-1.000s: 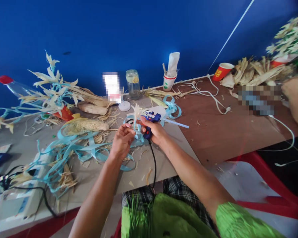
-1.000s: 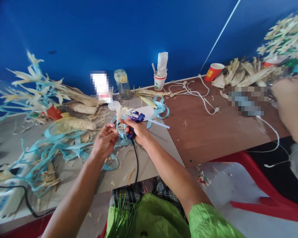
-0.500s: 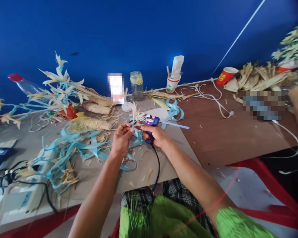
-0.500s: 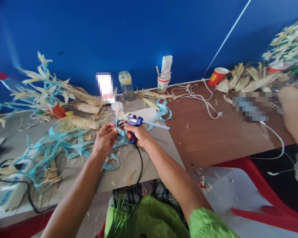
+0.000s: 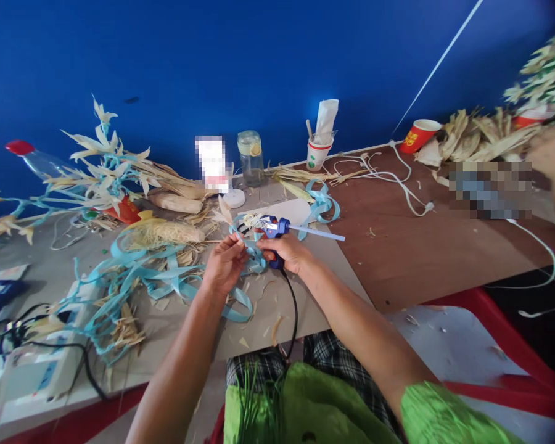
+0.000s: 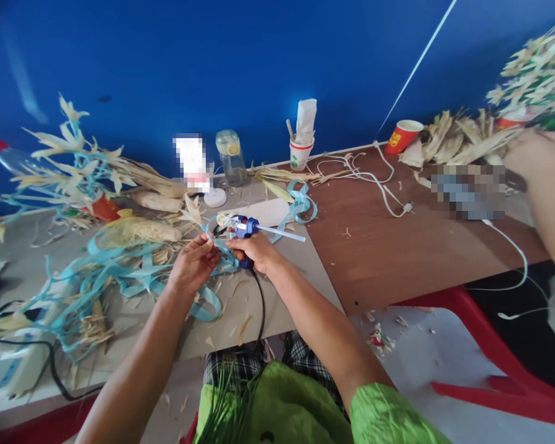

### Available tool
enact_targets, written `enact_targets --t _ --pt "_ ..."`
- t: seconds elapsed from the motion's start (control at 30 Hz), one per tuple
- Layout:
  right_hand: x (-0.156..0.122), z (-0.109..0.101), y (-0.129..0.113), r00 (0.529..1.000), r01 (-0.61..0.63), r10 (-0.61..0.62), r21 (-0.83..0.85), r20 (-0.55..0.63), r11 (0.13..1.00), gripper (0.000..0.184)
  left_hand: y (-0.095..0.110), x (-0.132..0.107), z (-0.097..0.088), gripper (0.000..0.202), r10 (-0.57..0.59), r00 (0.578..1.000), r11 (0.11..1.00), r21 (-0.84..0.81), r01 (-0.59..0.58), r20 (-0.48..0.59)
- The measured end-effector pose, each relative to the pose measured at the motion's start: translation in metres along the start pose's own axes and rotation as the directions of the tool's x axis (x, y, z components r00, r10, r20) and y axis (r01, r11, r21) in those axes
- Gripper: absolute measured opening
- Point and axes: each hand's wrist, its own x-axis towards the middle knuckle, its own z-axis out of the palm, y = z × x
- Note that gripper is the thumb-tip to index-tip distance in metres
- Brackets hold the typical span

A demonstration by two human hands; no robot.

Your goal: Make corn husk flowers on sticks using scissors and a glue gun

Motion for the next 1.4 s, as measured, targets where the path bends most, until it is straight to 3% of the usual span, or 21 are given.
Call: enact_targets --t 0.33,0.8,1.0,1.2,1.4 --pt "-0.001 0.0 -0.001 0.999 0.036 -0.041 -0.192 -0.019 0.981 0.032 0.0 0.002 -0.004 0.02 -0.041 0.999 0.999 0.004 0.041 0.019" --pt "0.003 -0.002 0.002 0.999 0.032 -0.033 -0.101 -0.009 0.994 0.036 0.0 0.002 -0.004 0.019 -0.068 0.998 0.998 -0.008 0.068 -0.013" --pt "-0.001 0.001 0.003 1.0 0.004 -0.005 -0.201 -0.005 0.98 0.029 -0.001 0.001 0.0 0.026 0.01 0.998 0.999 0.049 -0.007 -0.062" --pt "0.0 0.002 0.007 1.0 -0.028 0.027 -0.332 -0.009 0.943 0.03 -0.006 0.009 -0.005 0.029 0.182 0.976 0.977 0.132 -0.166 -0.123" --pt "0.005 -0.006 0.01 1.0 -0.01 0.004 -0.291 -0.022 0.957 0.026 -0.002 0.008 -0.009 0.029 0.057 0.997 0.987 0.151 -0.048 -0.052"
